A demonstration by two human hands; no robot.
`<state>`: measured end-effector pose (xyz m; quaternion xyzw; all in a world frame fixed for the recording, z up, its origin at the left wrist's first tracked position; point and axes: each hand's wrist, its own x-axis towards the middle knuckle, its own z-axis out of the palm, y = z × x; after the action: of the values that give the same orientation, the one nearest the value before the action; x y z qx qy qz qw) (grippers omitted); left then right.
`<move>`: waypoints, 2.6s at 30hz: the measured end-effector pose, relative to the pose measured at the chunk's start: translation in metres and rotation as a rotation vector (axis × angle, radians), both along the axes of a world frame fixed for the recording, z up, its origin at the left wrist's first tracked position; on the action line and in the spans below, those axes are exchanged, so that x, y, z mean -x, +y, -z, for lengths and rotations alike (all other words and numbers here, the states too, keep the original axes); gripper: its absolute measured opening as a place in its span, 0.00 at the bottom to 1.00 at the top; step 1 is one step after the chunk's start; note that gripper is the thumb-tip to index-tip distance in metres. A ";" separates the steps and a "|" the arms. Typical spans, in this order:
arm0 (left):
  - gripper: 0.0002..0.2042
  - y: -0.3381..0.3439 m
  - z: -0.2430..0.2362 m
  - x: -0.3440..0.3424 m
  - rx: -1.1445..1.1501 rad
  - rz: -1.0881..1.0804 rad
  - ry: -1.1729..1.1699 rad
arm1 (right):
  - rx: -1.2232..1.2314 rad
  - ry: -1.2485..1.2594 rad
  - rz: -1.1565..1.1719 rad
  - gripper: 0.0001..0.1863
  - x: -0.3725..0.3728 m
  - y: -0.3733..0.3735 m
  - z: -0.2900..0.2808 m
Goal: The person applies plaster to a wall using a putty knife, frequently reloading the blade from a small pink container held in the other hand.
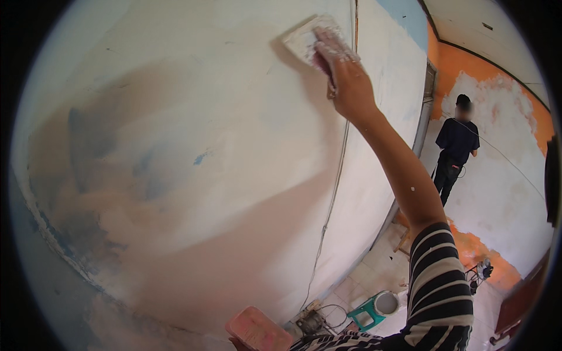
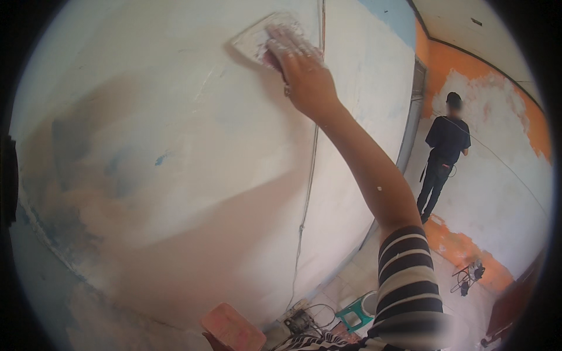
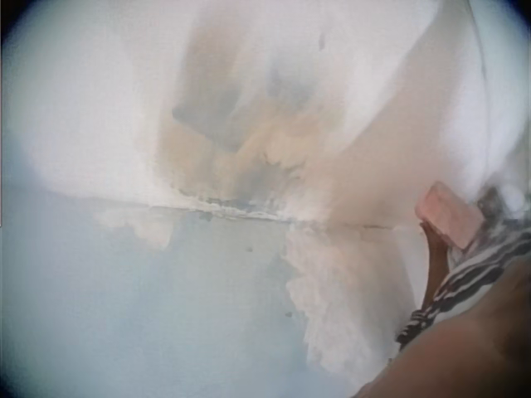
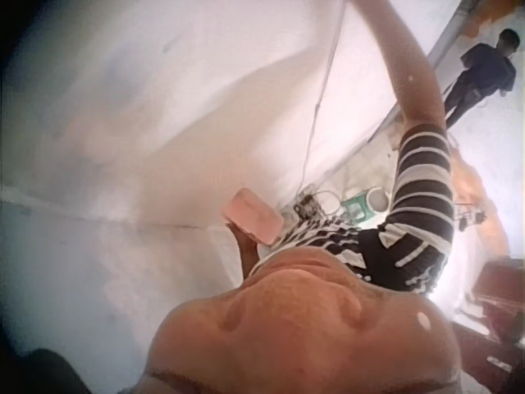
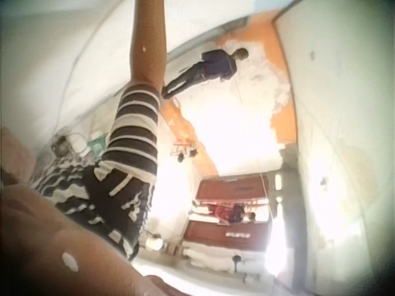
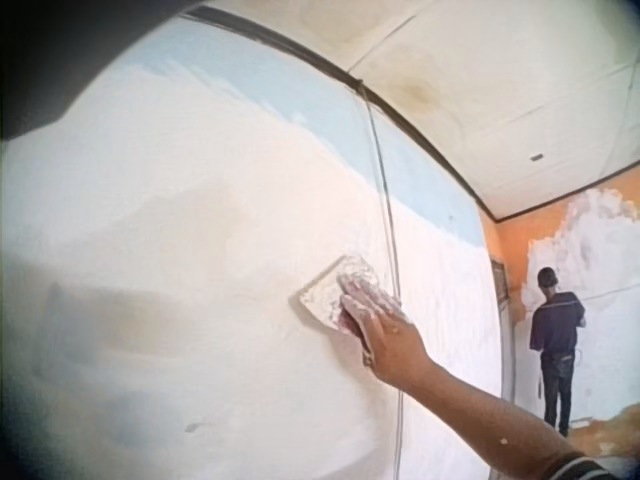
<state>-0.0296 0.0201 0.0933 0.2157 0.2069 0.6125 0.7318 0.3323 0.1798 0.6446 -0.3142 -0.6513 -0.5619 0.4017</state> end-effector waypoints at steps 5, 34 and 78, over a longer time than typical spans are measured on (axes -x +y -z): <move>0.46 0.006 -0.005 -0.003 0.005 0.011 0.001 | 0.127 0.027 0.122 0.19 -0.041 -0.005 0.070; 0.36 -0.012 -0.020 -0.008 0.000 0.032 0.019 | 0.150 0.119 0.046 0.32 -0.040 -0.026 0.107; 0.46 -0.059 -0.047 0.004 -0.071 -0.052 0.009 | 0.428 0.258 0.077 0.27 0.014 -0.035 0.246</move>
<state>-0.0335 -0.0387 0.1407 0.2388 0.1938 0.6372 0.7067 0.3182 0.1445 0.3991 -0.4859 -0.6864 -0.3813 0.3839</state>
